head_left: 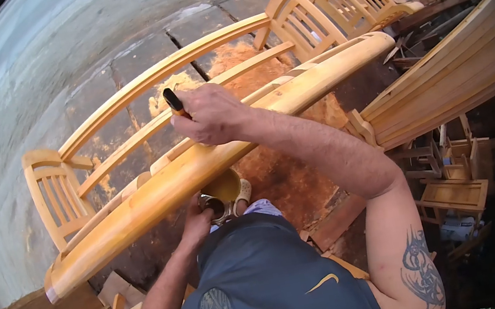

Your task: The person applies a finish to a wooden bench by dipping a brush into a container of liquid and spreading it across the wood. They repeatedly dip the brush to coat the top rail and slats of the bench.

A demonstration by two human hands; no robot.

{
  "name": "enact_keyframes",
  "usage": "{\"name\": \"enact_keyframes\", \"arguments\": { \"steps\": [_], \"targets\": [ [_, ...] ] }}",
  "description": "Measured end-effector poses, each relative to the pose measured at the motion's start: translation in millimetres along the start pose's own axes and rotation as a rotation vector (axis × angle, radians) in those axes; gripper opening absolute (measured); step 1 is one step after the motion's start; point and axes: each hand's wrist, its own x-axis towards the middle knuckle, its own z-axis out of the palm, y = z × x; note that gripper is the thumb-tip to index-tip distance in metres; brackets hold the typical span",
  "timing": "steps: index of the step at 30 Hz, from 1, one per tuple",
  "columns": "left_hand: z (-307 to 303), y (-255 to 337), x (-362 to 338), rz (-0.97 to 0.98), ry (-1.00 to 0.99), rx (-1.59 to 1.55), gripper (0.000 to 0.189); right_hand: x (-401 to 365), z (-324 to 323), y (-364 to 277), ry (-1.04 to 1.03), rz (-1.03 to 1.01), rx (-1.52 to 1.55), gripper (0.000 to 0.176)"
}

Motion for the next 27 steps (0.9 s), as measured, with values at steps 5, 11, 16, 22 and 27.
{"name": "enact_keyframes", "arguments": {
  "steps": [5,11,16,22,27],
  "targets": [
    [-6,-7,2,0.015,0.035,0.081,0.072,-34,-30,13,0.01,0.367,0.296,0.037],
    [-15,-27,7,0.045,-0.009,-0.014,0.08,-139,-197,169,0.435,0.429,-0.407,0.031],
    [-19,-25,9,0.028,-0.053,0.012,0.079,-174,-210,88,0.777,0.527,0.044,0.017],
    [-19,-29,12,0.091,-0.124,0.09,0.077,-196,-67,-26,0.556,0.274,0.238,0.011],
    [-15,-16,3,0.067,-0.192,0.091,0.077,-193,21,-55,0.28,0.277,0.177,0.012]
  ]
}}
